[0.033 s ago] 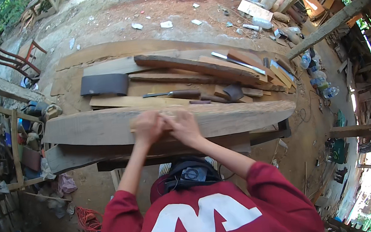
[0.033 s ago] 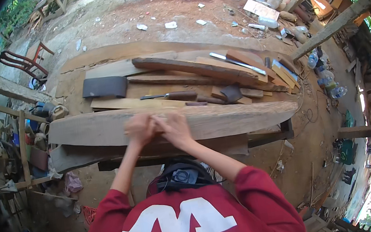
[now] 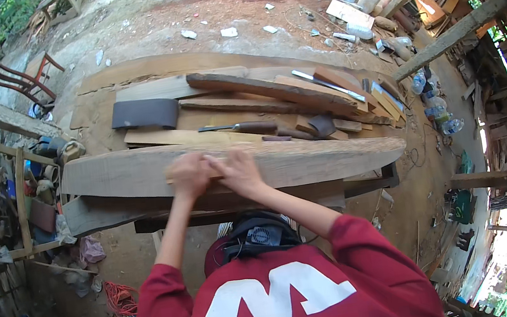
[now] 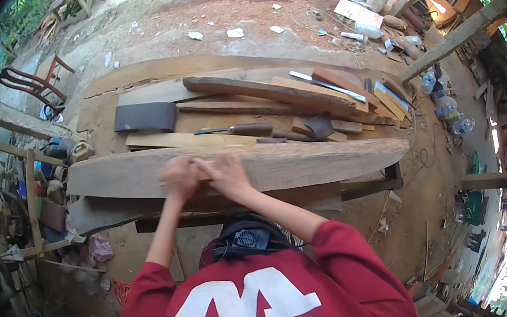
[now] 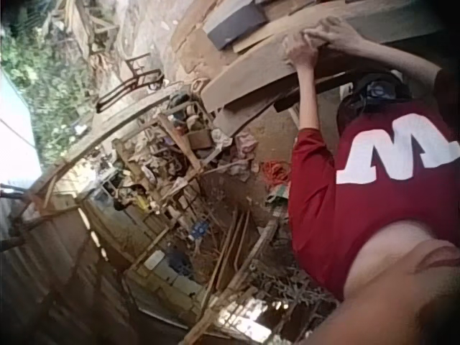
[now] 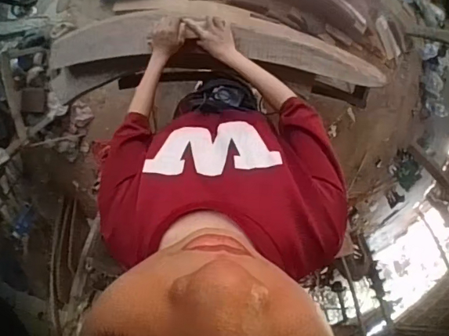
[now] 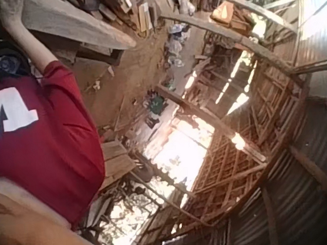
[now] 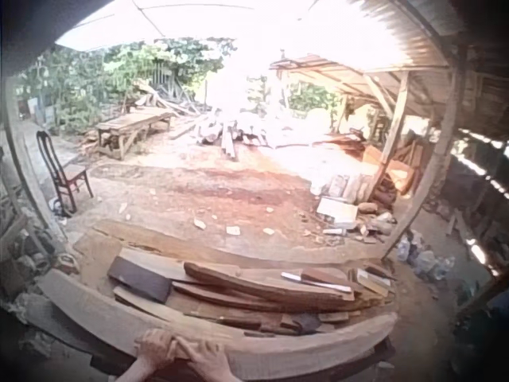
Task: The person handles wooden pieces on a workbench, then carves a wooden piece using a hand chisel and tests its fit with another piece of wood.
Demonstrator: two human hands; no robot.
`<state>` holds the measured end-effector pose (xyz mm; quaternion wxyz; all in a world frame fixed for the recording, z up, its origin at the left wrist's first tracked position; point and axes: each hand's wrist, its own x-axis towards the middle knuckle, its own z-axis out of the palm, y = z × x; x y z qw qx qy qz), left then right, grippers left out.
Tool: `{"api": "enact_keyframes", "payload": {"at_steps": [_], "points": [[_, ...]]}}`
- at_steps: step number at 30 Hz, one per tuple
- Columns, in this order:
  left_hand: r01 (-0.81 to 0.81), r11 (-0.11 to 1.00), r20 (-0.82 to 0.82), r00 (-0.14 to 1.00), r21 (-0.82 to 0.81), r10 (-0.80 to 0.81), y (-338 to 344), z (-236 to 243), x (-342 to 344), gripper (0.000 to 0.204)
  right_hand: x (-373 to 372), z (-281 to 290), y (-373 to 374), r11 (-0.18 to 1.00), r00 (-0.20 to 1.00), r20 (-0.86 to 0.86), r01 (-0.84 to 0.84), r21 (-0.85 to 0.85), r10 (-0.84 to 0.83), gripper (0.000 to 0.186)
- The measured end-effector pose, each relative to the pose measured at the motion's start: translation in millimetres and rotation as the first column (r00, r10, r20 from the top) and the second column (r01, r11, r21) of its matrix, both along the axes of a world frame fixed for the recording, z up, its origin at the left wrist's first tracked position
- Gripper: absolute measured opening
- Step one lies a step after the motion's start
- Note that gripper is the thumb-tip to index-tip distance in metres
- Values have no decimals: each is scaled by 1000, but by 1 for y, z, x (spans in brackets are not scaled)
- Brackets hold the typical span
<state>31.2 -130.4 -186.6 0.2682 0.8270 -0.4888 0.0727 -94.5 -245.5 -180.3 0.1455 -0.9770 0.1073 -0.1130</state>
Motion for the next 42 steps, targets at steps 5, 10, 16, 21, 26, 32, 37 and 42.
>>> {"api": "enact_keyframes", "payload": {"at_steps": [5, 10, 16, 21, 26, 32, 37, 42], "points": [[-296, 954, 45, 955, 40, 294, 107, 4, 79, 13, 117, -3, 82, 974, 972, 58, -227, 4, 227, 70], [-393, 920, 131, 911, -7, 390, 123, -3, 91, 16, 132, -3, 87, 952, 948, 100, -306, 21, 303, 60], [-399, 915, 137, 905, -56, 403, 120, -8, 92, 17, 65, -2, -7, 802, 965, 256, -114, 586, -50, 35], [-411, 910, 152, 898, -45, 413, 121, -6, 91, 17, -74, -6, -111, 704, 662, 257, 697, 133, -704, 31], [-434, 898, 188, 879, -68, 439, 111, -11, 98, 18, -157, -29, -147, 346, 380, 250, 923, -170, -891, 47], [-589, 808, 187, 790, -34, 584, 68, -4, 127, 24, -163, -38, -151, 555, 594, 173, 800, -229, -785, 47], [-65, 972, -144, 985, 225, 99, 5, 24, 145, 45, -161, -34, -150, 375, 397, 173, 916, -145, -901, 47], [58, 933, -280, 959, 354, 46, -88, 2, 124, 52, -160, -34, -149, 332, 355, 178, 932, -143, -918, 47]]}}
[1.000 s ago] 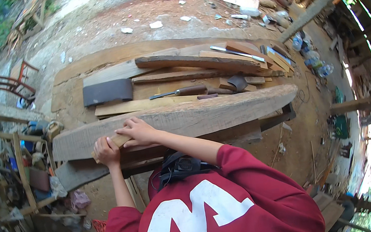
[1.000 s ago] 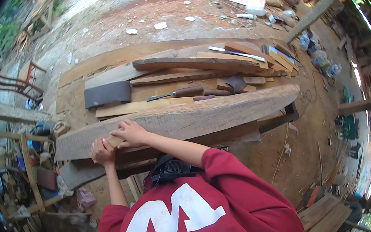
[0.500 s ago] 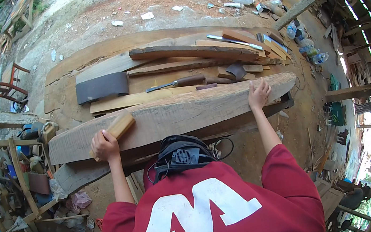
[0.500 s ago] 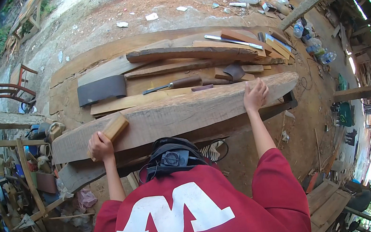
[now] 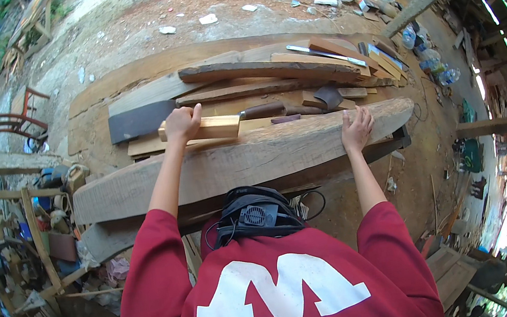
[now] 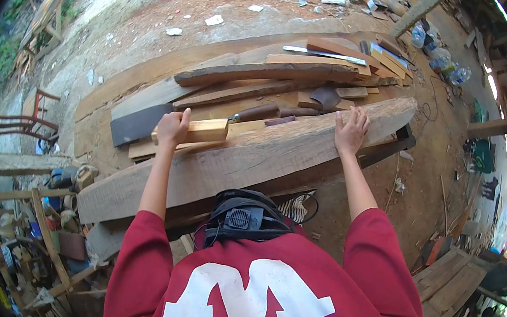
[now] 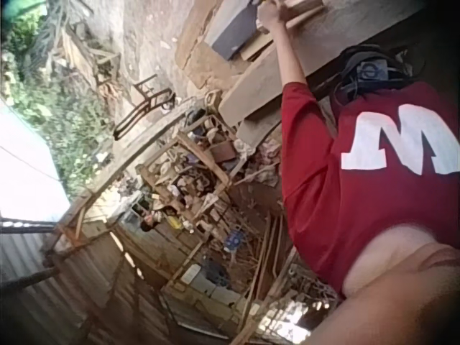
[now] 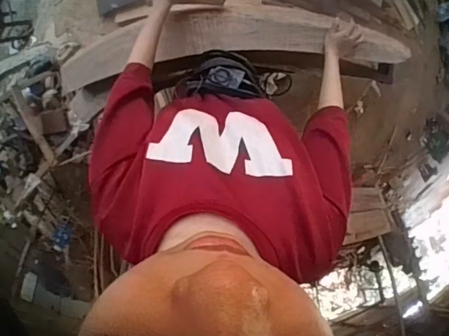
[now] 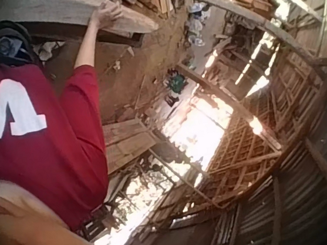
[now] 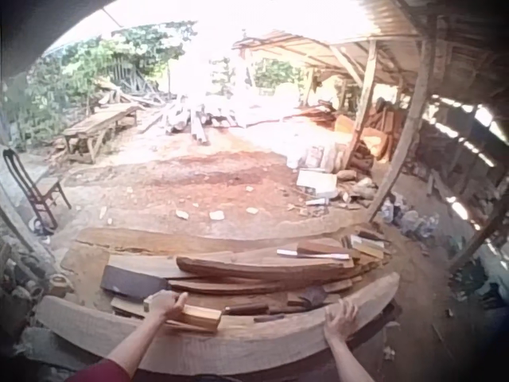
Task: The person handles wooden pieces on a workbench, then carves a wooden piece using a hand chisel and tests its fit with another piece of wood.
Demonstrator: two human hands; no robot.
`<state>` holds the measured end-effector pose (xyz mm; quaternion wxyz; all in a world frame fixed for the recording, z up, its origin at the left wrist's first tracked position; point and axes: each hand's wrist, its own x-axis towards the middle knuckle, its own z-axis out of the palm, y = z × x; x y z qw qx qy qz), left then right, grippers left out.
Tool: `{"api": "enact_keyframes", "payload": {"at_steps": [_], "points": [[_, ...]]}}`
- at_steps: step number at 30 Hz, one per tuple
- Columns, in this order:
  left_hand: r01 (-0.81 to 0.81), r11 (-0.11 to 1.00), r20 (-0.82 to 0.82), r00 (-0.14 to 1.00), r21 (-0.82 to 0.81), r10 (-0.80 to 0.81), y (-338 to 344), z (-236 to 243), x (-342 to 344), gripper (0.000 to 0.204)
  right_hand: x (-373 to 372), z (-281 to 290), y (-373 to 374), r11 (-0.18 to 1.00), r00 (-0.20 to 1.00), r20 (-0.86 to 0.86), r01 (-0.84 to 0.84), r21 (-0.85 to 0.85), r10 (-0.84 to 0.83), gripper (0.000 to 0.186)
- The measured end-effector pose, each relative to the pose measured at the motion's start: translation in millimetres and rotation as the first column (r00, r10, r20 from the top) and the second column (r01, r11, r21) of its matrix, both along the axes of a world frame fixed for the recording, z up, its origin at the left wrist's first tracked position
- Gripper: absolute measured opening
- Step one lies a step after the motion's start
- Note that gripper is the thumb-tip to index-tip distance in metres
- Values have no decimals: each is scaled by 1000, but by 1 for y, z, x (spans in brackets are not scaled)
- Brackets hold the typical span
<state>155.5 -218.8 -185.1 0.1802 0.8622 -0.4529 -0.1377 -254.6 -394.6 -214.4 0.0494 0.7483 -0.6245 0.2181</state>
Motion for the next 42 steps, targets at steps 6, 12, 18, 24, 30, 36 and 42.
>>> {"api": "enact_keyframes", "payload": {"at_steps": [6, 12, 18, 24, 30, 36, 42], "points": [[-341, 916, 25, 939, 210, 344, -36, -53, -15, 63, -1, 0, -1, 999, 999, 49, -17, -41, 19, 47], [-397, 872, 176, 916, 286, 360, -36, -67, 7, 56, 1, 1, -5, 1000, 1000, 28, -11, 12, 11, 44], [-127, 937, 184, 981, 327, 68, -70, -88, -18, 39, 1, 2, -4, 999, 1000, 10, -4, 54, 3, 44], [191, 974, -108, 978, 120, -179, -131, -109, -87, 32, 2, 4, -3, 998, 1000, 8, 19, 65, -19, 42], [468, 843, -54, 880, 263, -472, -152, -110, -132, 29, 2, 4, -6, 1000, 998, 55, 12, 20, -13, 40], [540, 655, 69, 742, 529, -667, -159, -108, -136, 33, 1, 3, -4, 999, 999, 40, 20, 47, -22, 39], [432, 886, -245, 889, 166, -388, -126, -68, -116, 31, 2, 4, -5, 999, 999, 42, 16, 37, -18, 39]]}}
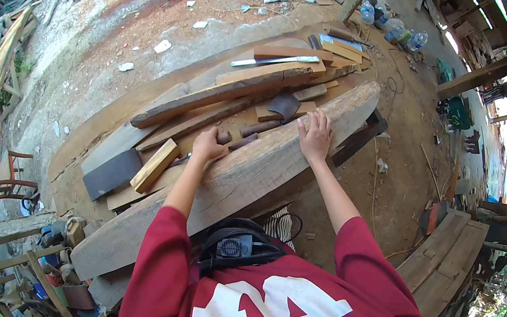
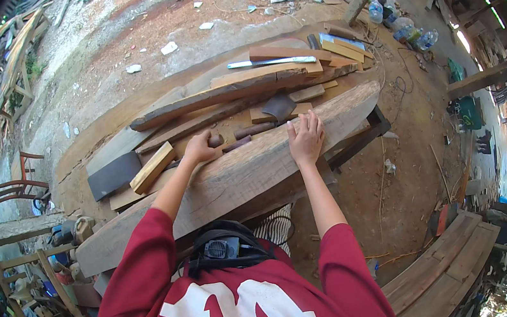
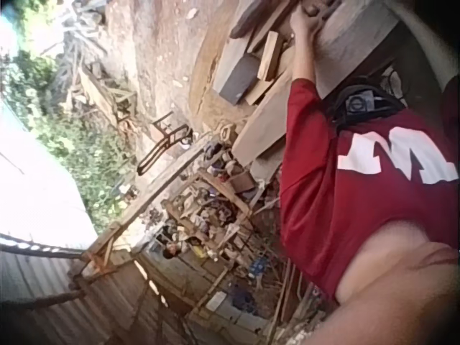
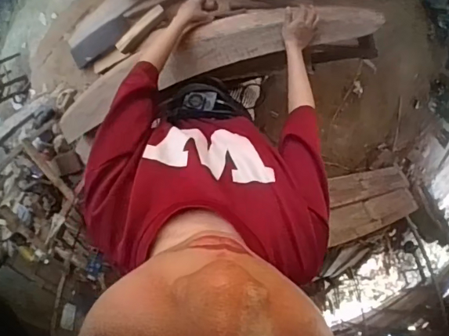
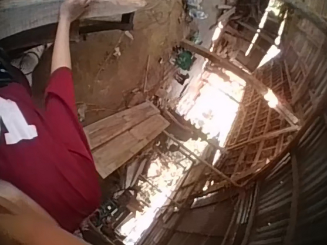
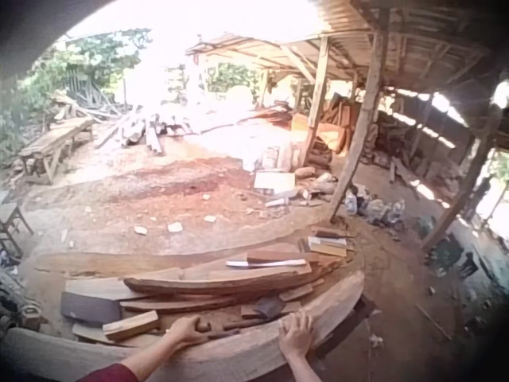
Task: The person handles wooden pieces on a workbench, then carves a wooden piece using a hand chisel and tests its fit with another piece of wood.
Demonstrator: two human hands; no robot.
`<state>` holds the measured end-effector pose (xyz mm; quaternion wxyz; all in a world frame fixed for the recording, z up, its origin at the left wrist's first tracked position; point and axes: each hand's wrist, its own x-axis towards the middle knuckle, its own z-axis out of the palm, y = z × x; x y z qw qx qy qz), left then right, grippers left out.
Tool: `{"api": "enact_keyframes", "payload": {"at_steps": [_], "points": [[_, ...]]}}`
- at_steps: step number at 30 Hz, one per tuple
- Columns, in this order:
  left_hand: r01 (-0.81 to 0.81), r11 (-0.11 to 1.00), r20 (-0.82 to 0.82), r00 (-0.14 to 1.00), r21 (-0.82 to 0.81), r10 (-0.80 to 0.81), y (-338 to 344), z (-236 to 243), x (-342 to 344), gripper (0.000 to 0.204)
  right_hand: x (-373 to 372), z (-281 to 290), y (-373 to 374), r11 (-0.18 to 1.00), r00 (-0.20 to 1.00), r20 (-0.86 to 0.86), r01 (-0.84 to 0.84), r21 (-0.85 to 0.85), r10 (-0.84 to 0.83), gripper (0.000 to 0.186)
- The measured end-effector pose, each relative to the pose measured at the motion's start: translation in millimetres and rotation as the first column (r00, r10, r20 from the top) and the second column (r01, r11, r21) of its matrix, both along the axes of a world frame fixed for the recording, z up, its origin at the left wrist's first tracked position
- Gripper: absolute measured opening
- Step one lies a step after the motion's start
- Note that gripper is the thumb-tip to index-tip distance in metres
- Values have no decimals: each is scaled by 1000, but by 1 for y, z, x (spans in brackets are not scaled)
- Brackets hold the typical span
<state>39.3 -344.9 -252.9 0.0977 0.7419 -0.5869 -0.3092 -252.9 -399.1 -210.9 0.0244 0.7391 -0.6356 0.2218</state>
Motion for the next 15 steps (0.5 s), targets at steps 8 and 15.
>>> {"api": "enact_keyframes", "payload": {"at_steps": [8, 15], "points": [[-745, 414, -774, 618, -523, 136, 118, 187, -9, 11, -2, -1, 0, 997, 999, -32, -28, 69, 31, 45], [-747, 214, -722, 664, -629, 194, 153, 194, -77, 12, -3, 2, 0, 996, 998, -7, -67, 62, 68, 65]]}}
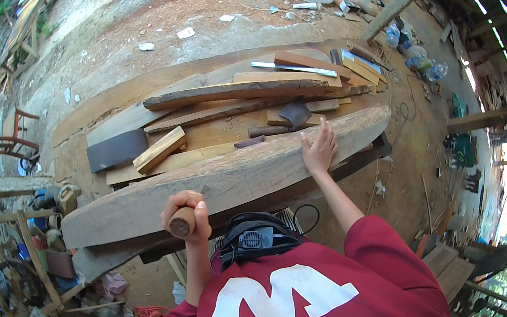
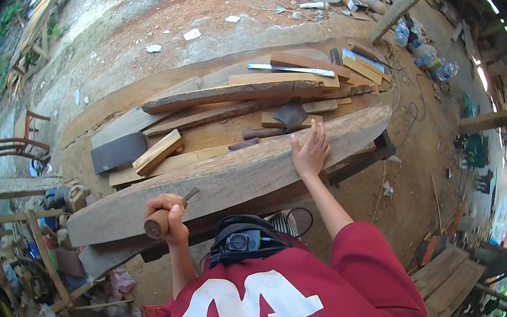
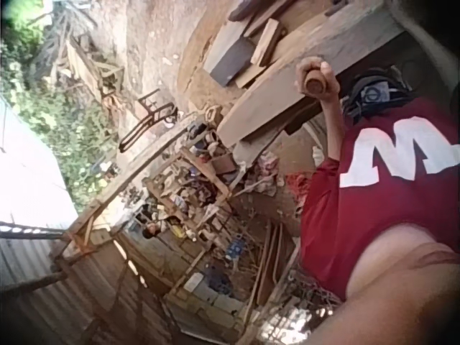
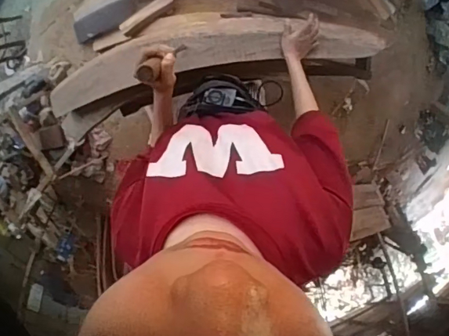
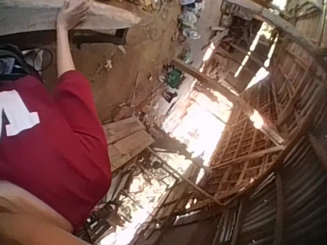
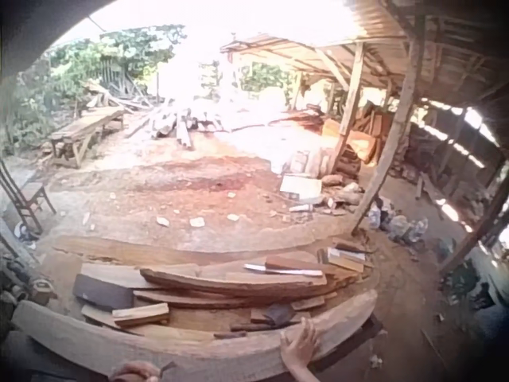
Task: The person handles wooden pieces on a workbench, then carves a wooden piece using a hand chisel and tests its fit with another piece of wood.
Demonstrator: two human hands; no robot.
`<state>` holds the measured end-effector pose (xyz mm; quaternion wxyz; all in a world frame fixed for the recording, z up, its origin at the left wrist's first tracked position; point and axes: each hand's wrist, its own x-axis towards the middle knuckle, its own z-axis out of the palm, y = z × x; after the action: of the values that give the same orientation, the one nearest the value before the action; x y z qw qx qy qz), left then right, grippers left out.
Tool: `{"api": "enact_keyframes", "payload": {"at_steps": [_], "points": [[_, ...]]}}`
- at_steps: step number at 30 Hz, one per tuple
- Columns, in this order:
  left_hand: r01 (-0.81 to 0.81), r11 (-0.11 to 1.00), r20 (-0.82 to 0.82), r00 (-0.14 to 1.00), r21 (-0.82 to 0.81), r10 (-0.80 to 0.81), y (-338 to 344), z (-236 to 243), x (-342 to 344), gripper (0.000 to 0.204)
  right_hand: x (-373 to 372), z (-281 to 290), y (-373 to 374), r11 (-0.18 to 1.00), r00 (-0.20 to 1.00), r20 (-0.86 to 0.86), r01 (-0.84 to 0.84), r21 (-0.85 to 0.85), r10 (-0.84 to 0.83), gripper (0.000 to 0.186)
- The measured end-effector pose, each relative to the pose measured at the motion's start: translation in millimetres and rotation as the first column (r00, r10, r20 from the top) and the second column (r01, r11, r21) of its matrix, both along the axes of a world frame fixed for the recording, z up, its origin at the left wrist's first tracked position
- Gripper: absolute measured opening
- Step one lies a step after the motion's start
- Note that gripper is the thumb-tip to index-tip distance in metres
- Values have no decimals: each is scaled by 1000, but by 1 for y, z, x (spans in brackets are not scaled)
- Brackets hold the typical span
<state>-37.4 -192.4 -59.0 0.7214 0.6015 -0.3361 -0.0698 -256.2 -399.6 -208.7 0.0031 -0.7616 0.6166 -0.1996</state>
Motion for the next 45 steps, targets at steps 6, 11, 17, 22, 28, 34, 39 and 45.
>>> {"api": "enact_keyframes", "payload": {"at_steps": [6, 11, 17, 22, 28, 34, 39, 45], "points": [[-48, 995, -164, 986, -90, 32, 6, -10, 1, 9, -6, 1, -1, 986, 995, 94, -39, 160, 24, 60], [-278, 951, -251, 938, -132, 239, -5, -6, 15, 9, -4, 5, -49, 913, 857, 394, -397, 92, 333, 54], [-423, 901, -192, 896, -93, 401, -6, -4, -3, 7, 27, -2, -164, 889, 877, 150, -457, -35, 457, 57], [-393, 907, -132, 917, -154, 375, -6, -5, -43, 9, 14, 17, -164, 716, 716, -202, -546, 434, 668, 53], [-445, 884, -102, 895, -143, 434, -6, -9, -55, 10, -13, 18, -146, 537, 700, 143, -648, 540, 700, 34], [-454, 873, -116, 891, -181, 439, -6, -9, -51, 11, 0, -32, -159, 645, 700, 79, -691, 325, 710, 45], [-399, 904, -97, 916, -154, 389, -9, -5, -57, 10, 27, -53, -159, 690, 715, -115, -600, 404, 690, 72], [-380, 922, 52, 922, -74, 384, -13, -11, -78, 12, 25, -66, -150, 719, 716, -89, -674, 170, 693, 71]]}}
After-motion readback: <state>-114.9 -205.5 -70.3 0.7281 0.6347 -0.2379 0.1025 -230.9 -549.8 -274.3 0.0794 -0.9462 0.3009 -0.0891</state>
